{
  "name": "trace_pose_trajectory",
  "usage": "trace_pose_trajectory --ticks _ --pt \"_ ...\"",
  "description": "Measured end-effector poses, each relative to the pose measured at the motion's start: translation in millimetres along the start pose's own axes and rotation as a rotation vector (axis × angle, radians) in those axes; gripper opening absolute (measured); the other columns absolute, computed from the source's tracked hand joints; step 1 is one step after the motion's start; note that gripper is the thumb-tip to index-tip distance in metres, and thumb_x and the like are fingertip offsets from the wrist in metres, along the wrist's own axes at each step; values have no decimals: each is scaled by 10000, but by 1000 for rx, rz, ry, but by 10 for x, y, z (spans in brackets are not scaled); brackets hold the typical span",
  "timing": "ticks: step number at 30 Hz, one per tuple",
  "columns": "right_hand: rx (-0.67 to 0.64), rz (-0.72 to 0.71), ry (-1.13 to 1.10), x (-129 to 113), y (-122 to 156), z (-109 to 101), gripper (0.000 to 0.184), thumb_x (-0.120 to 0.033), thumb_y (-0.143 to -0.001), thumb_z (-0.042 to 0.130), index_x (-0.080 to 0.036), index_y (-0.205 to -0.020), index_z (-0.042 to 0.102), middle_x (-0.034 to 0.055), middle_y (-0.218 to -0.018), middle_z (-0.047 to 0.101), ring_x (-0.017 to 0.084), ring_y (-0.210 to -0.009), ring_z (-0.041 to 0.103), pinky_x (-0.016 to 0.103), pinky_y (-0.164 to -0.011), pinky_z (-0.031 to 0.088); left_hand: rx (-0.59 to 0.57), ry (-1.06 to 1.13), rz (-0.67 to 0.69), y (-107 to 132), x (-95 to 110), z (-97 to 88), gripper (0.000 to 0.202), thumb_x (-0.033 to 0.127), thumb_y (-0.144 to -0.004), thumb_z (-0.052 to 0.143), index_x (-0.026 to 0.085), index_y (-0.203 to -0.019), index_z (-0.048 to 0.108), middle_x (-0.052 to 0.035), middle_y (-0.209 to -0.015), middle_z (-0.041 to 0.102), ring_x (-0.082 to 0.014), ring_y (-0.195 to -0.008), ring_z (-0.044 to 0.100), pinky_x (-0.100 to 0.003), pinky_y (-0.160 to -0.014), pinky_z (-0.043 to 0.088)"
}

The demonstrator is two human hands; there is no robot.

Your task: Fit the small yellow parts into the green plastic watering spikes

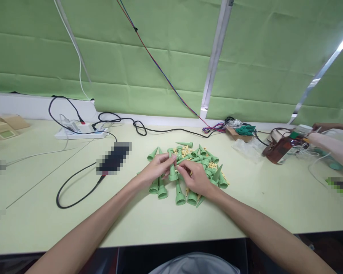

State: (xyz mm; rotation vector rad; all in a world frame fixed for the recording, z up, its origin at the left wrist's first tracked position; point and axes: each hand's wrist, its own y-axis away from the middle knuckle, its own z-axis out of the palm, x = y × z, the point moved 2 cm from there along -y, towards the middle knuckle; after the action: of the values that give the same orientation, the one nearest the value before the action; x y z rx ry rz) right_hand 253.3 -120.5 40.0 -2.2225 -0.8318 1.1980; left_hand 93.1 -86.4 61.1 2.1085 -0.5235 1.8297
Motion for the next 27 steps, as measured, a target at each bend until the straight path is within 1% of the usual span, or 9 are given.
trace_pose_trajectory --ticks 5,12,15,17,20,22,24,25,27 --pt "18 86 -17 48 -17 -9 212 -238 -941 486 -186 -743 540 -41 -584 464 103 -507 384 239 -524 316 -4 -157 102 -1 27 -1 411 556 -869 545 163 -749 568 39 -557 461 -92 -472 463 -218 -470 385" --pt "29 212 -50 83 -34 -16 251 -288 -927 497 -185 -700 524 -45 -545 448 104 -486 376 243 -500 304 -43 -201 186 9 68 29 371 525 -874 553 161 -923 597 5 -731 541 -102 -550 490 -246 -528 431" --pt "44 251 -69 96 -38 -8 244 -298 -920 508 -182 -707 537 -39 -557 466 107 -497 396 244 -502 316 -27 -167 193 -12 50 28 383 544 -887 524 166 -926 573 19 -681 516 -116 -575 513 -255 -563 464" --pt "69 267 -90 113 -37 -7 237 -303 -919 515 -180 -718 546 -35 -569 476 109 -503 408 243 -499 322 -9 -86 186 -25 38 30 399 563 -899 490 171 -936 552 20 -669 510 -126 -599 532 -259 -577 480" --pt "121 275 -127 138 -34 -15 234 -323 -925 518 -179 -746 561 -33 -579 474 110 -501 407 244 -483 320 49 68 187 -33 32 28 410 585 -904 458 186 -970 525 -5 -783 557 -124 -635 557 -253 -559 485" --pt "162 266 -141 142 -32 -28 232 -333 -933 514 -178 -772 573 -30 -590 476 111 -503 405 246 -478 319 129 95 195 -32 34 6 387 581 -888 497 197 -927 506 2 -779 563 -116 -617 555 -235 -533 468" --pt "198 246 -139 132 -32 -43 228 -336 -942 507 -177 -797 584 -24 -611 490 114 -518 415 249 -489 332 201 58 189 -30 40 -28 376 567 -871 543 199 -827 479 35 -655 521 -99 -538 517 -212 -501 430" --pt "215 232 -135 123 -33 -51 226 -335 -946 503 -177 -809 589 -19 -628 503 116 -531 428 250 -501 346 203 34 167 -30 41 -41 397 571 -868 545 195 -767 464 49 -585 479 -91 -491 485 -201 -473 398" --pt "244 208 -122 106 -34 -65 221 -332 -955 496 -179 -832 597 -6 -666 532 123 -564 459 254 -536 380 130 6 71 -33 40 -49 483 619 -872 495 182 -669 462 56 -498 404 -79 -413 423 -192 -408 321"
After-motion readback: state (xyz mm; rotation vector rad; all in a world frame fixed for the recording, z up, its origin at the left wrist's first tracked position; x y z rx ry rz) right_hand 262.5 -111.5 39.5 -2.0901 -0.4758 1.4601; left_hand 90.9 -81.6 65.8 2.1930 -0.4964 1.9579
